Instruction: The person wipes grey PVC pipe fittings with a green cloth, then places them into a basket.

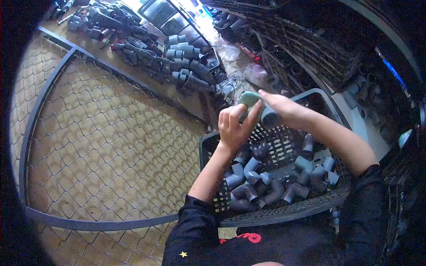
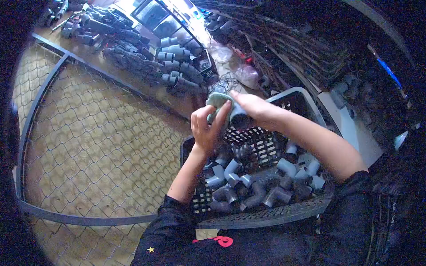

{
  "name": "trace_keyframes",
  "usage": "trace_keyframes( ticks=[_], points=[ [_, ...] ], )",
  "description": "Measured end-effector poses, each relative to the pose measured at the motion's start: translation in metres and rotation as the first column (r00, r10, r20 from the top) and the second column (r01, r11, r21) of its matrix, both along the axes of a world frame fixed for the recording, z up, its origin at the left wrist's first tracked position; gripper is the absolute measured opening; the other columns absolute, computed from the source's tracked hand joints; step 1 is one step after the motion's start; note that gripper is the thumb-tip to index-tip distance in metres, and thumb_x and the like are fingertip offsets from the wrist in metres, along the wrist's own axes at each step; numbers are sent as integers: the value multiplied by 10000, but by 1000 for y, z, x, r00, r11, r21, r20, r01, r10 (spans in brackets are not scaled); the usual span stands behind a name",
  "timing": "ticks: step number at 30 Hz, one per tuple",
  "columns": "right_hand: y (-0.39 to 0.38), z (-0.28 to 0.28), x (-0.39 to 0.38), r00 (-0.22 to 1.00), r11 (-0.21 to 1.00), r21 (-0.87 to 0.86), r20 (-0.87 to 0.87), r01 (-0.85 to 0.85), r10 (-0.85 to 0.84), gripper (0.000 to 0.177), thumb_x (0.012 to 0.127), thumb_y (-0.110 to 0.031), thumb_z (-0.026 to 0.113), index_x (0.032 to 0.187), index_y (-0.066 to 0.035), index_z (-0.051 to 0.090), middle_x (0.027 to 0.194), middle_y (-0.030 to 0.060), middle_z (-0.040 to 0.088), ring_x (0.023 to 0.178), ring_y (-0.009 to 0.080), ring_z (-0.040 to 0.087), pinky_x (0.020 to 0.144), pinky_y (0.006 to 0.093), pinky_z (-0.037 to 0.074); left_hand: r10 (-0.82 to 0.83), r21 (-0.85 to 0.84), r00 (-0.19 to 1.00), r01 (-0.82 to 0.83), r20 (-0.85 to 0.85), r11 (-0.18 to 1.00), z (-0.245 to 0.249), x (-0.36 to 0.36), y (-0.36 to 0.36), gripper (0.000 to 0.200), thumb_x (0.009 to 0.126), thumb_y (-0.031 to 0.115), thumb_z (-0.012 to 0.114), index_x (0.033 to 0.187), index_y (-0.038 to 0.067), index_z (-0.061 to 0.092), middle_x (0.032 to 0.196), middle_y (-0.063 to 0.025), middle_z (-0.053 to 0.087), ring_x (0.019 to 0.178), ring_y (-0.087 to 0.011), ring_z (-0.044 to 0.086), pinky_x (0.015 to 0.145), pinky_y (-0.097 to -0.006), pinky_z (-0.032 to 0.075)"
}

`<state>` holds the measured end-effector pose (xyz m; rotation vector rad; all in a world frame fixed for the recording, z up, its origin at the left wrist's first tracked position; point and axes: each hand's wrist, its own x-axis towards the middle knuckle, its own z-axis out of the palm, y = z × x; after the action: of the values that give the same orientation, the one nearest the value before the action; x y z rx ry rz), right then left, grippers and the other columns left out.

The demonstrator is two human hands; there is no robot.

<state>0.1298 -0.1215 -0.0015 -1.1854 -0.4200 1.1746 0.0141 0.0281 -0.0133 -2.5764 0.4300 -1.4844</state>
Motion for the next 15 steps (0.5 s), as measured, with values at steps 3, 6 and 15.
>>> trace_keyframes(
  ticks=[3, 6, 15],
  points=[
    [-5, 3, 8, 995, 996, 84, -96, -14, 22, 441, 1032, -494, 339, 1183, -139, 552, 899, 5, 609, 742, 108, 617, 611, 296, 548, 20, 40, 1000, -20, -3, 999, -3, 3, 15, 461, 730, 115, 743, 1181, 203, 697, 999, -26, 509, 902, -201, 542, 794, -336, 470],
    [0, 0, 3, 981, 996, 93, -194, 8, 10, 438, 1025, -512, 345, 1148, -148, 555, 843, -4, 595, 684, 107, 611, 576, 278, 541, -19, 13, 1000, 19, 6, 1000, 0, -1, 12, 460, 719, 112, 747, 1169, 195, 702, 1011, -35, 509, 927, -214, 535, 800, -341, 472],
    [0, 5, -11, 988, 986, 166, -151, 15, 10, 401, 1029, -469, 383, 1138, -120, 547, 858, 15, 605, 690, 112, 608, 580, 282, 524, -78, -14, 997, 78, 29, 997, -9, -1, 26, 422, 696, 113, 775, 1084, 271, 730, 1014, -1, 498, 901, -198, 534, 738, -320, 498]
  ],
)
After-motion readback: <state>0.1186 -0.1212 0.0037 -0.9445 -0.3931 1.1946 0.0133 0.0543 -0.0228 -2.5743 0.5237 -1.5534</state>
